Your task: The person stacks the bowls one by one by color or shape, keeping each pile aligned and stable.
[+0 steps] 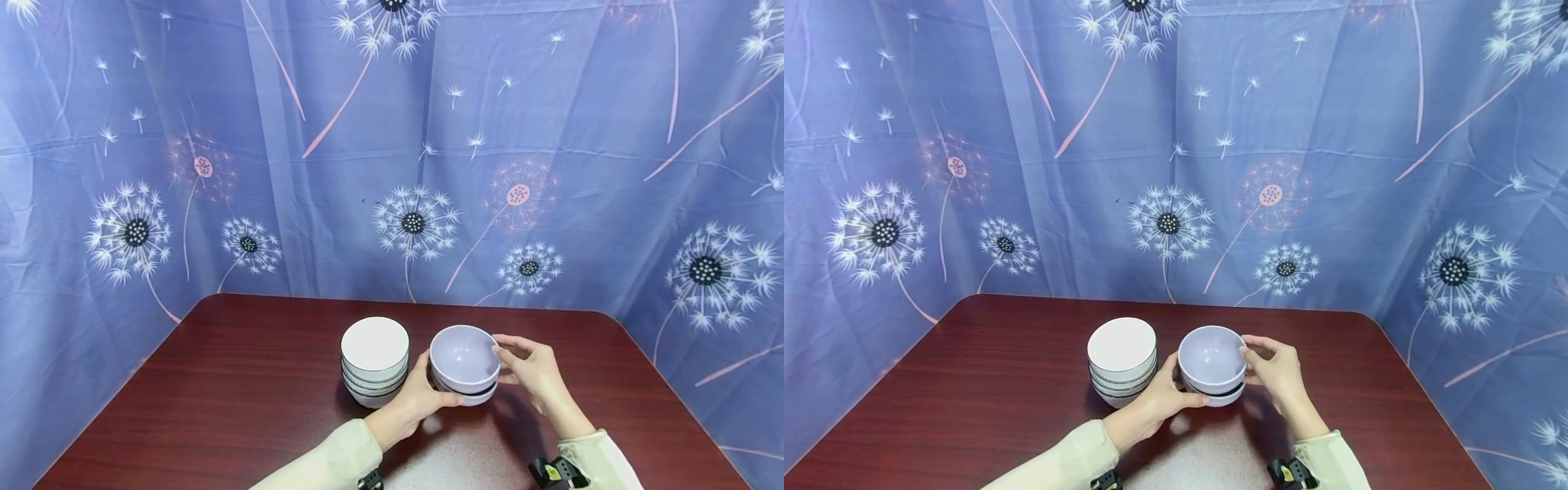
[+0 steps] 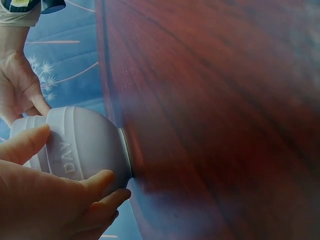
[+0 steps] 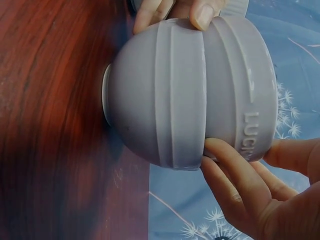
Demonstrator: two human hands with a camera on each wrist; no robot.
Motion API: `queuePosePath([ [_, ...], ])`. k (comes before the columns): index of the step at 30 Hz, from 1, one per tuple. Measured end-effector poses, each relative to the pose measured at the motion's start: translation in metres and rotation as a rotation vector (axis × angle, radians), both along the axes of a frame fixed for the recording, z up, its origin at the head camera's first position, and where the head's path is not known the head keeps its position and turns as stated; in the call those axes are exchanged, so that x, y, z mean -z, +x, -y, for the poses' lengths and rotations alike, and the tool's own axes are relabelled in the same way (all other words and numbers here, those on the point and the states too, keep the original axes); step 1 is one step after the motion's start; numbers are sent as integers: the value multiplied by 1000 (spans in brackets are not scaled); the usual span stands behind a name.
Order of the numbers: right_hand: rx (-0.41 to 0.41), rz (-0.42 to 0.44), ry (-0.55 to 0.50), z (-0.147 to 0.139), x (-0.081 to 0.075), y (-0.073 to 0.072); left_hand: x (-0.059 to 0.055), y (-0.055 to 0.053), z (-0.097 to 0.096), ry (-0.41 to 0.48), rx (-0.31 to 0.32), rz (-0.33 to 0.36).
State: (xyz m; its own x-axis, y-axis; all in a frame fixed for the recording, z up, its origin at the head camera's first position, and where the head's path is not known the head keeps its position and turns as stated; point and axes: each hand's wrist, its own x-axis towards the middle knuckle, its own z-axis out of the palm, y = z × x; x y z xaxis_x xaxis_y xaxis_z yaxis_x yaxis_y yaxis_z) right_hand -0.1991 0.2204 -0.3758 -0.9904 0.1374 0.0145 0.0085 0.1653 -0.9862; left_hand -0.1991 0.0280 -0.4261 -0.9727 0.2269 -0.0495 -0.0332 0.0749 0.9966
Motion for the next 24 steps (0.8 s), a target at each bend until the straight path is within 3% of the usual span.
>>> queuePosePath([
  [24,46,44,15,-7,6,-3,0,0,1,-15,-4,-2],
])
